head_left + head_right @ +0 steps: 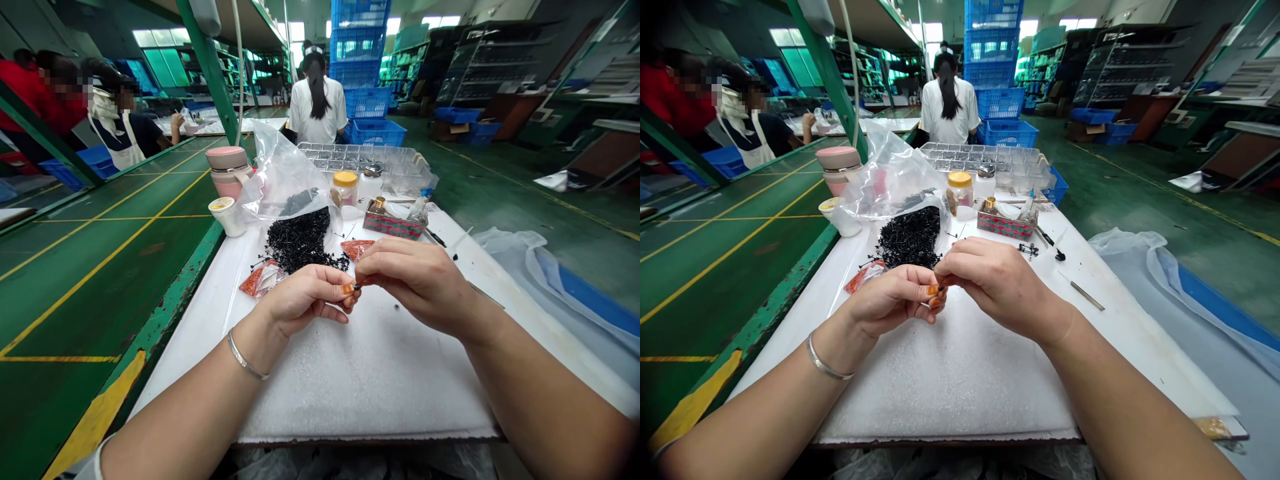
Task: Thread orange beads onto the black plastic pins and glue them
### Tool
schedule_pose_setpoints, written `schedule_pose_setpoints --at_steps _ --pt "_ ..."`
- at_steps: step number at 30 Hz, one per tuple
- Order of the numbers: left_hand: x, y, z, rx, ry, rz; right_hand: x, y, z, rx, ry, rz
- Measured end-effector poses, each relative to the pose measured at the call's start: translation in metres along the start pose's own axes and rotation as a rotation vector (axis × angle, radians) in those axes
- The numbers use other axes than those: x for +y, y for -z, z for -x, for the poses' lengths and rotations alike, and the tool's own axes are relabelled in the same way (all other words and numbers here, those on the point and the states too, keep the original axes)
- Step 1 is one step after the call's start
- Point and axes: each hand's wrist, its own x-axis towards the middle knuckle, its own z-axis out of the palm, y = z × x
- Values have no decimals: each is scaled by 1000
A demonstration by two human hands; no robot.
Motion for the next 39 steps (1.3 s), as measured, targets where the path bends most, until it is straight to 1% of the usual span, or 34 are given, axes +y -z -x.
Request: schedule_pose_setpoints --at_steps 2,4,7,9,11,13,15,17,20,23,26,30,34,39 --pt "0 0 0 -3 -1 7 0 0 1 11 -26 -37" --pt "0 -1 0 9 -3 15 0 0 2 40 -89 -89" --pt "2 -2 1 45 -21 23 2 0 3 89 -256 -178" --pt "4 -1 2 64 -45 27 4 0 4 75 -370 -226" --pt "7 0 4 80 -77 21 7 -2 5 -3 -447 -210" --pt "10 2 6 100 -114 13 11 -7 8 -133 -470 -115" --pt "13 3 8 115 -147 12 13 -14 11 -279 -444 7" --pt "14 4 9 121 -172 16 15 -22 14 -394 -404 114" --pt "16 5 9 131 -196 16 16 -31 15 -490 -365 229" --pt "16 6 10 139 -208 16 17 -33 14 -534 -372 240" --pt "17 7 10 128 -219 13 20 -30 14 -511 -365 206" --pt "17 6 10 130 -226 1 23 -25 17 -410 -336 155" --pt "15 5 9 138 -214 -1 24 -17 17 -318 -344 148" --pt "14 5 7 137 -207 -10 23 -13 17 -287 -344 161"
